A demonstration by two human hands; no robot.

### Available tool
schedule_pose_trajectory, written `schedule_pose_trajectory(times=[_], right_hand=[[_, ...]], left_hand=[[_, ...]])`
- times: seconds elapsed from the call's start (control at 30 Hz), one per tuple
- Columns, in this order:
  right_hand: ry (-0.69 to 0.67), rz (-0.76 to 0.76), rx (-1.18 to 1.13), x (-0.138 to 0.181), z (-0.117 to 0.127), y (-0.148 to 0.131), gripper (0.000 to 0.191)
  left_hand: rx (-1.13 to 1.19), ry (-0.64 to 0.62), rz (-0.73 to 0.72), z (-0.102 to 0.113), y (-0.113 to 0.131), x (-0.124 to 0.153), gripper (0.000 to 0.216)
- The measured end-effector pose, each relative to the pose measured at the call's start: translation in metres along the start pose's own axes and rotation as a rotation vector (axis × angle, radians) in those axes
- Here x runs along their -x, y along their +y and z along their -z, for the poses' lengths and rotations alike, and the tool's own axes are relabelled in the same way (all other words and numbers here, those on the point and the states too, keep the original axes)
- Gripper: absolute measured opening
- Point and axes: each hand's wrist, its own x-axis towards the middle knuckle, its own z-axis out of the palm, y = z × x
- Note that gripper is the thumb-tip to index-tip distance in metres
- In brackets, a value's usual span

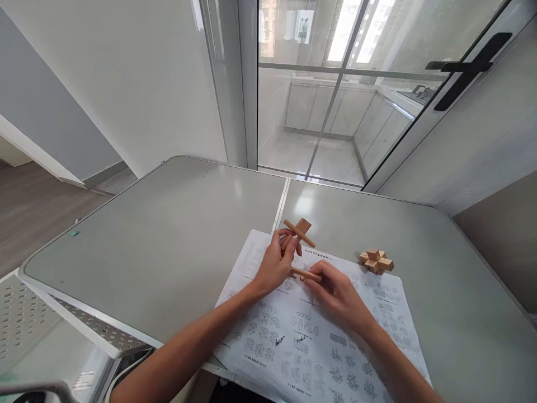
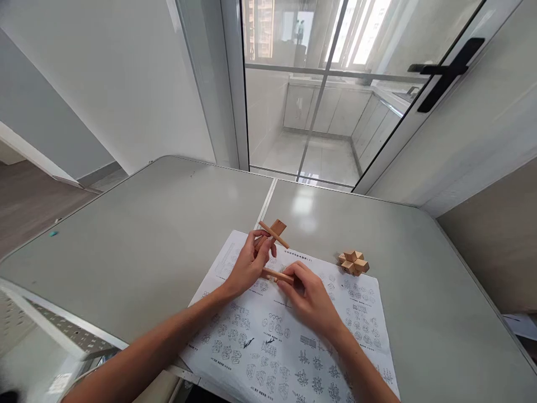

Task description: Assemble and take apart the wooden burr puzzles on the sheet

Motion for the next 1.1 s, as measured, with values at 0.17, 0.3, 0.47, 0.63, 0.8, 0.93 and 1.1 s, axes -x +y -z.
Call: schedule_pose_trajectory(times=[0.17, 0.3, 0.47, 0.63, 0.8, 0.93, 1.1], right_hand=[[0.006, -0.132, -0.299, 0.000, 0.006, 0.000, 0.035], [0.035, -0.186, -0.426, 0.002, 0.008, -0.001, 0.035], [0.097, -0.202, -0.596, 0.001, 0.011, -0.001, 0.031], [0.088, -0.258, -0.792, 0.000, 0.016, -0.004, 0.029], [0.091, -0.278, -0.873, 0.000, 0.018, -0.004, 0.023], [0.118, -0.279, -0.891, 0.000, 0.018, -0.005, 0.023], [0.183, -0.274, -0.851, -0.001, 0.019, -0.007, 0.026]], left_hand=[[-0.008, 0.002, -0.020, 0.000, 0.003, 0.001, 0.030], [0.011, 0.015, -0.012, 0.001, 0.004, 0.000, 0.030], [-0.005, 0.021, -0.007, 0.000, 0.002, 0.001, 0.033], [-0.143, -0.095, -0.050, -0.002, -0.001, 0.005, 0.031], [-0.292, -0.218, -0.154, -0.001, -0.004, 0.009, 0.024], [-0.426, -0.296, -0.230, -0.002, -0.003, 0.011, 0.025], [-0.565, -0.306, -0.279, -0.003, -0.004, 0.012, 0.020]])
